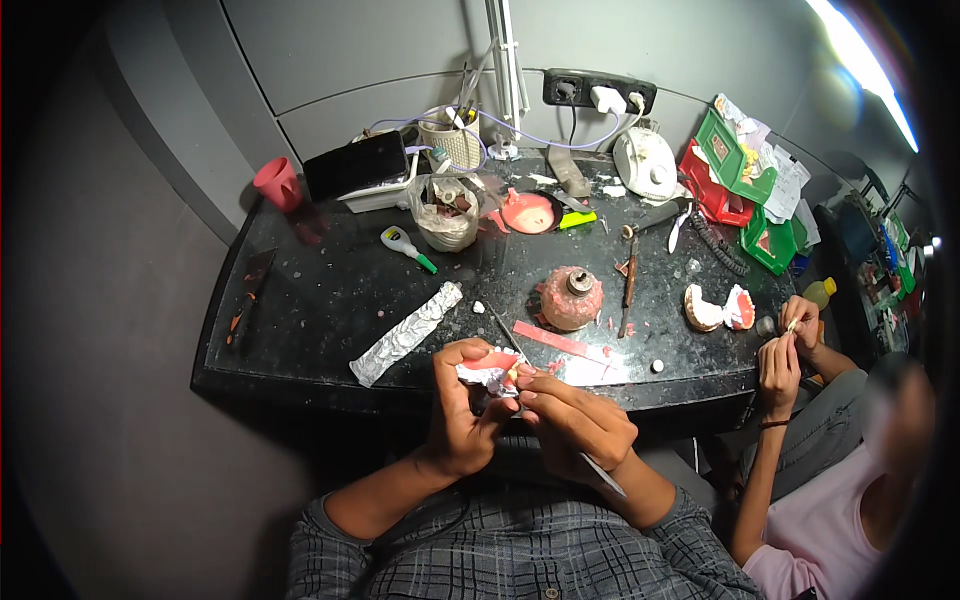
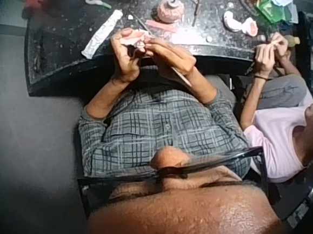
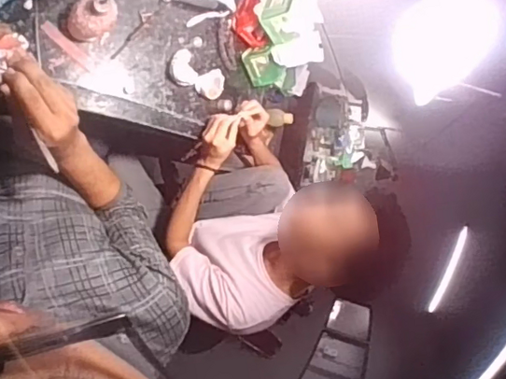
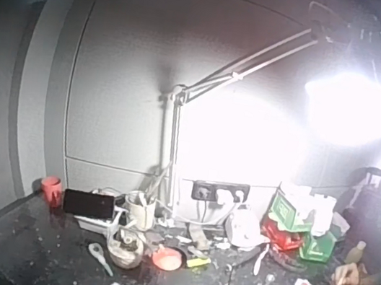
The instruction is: The person uses a thin tool to apply small amounts of material onto the surface of a dental prosthesis, occasionally picking up the prosthesis by hand to view it from different angles.
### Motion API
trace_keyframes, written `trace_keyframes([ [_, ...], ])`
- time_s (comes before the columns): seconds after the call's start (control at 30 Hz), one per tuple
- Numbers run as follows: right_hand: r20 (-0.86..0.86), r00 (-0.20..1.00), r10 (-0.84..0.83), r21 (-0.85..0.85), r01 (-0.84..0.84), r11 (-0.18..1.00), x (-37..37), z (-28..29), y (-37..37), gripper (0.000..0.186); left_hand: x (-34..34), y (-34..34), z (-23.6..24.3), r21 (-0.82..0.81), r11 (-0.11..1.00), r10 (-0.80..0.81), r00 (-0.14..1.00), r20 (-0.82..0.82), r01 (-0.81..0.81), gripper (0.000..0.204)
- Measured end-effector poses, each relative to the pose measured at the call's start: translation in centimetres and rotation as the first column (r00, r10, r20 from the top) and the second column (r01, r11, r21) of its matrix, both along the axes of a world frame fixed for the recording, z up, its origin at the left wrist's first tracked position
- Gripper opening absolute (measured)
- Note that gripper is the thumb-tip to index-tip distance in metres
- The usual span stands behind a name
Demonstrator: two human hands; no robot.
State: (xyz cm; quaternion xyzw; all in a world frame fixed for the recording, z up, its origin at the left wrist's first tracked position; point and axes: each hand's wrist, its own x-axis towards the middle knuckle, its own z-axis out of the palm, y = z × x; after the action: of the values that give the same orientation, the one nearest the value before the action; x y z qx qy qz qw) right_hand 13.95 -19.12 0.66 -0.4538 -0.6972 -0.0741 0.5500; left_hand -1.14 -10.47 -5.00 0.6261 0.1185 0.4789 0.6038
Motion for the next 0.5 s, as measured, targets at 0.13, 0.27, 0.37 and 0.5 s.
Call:
trace_keyframes([
  [0.13,-0.014,1.0,0.001,-0.002,-0.001,1.0,0.0,0.0,0.0,0.017,-0.1,0.0,0.2,-0.012,1.0,-0.002,1.0,-0.023,0.002,0.069],
  [0.27,-0.033,0.999,-0.001,-0.003,0.001,1.0,0.0,0.1,-0.2,0.017,-0.2,-0.2,0.7,-0.054,0.998,-0.037,0.999,-0.024,0.036,0.068],
  [0.37,-0.052,0.999,-0.006,-0.003,0.006,1.0,-0.1,0.1,-0.2,0.017,-0.4,-0.4,1.3,-0.123,0.989,-0.087,0.996,-0.016,0.084,0.067],
  [0.5,-0.056,0.998,-0.012,-0.009,0.012,1.0,0.0,0.1,-0.4,0.017,-0.7,-0.4,1.2,-0.169,0.978,-0.13,0.991,-0.032,0.123,0.065],
])
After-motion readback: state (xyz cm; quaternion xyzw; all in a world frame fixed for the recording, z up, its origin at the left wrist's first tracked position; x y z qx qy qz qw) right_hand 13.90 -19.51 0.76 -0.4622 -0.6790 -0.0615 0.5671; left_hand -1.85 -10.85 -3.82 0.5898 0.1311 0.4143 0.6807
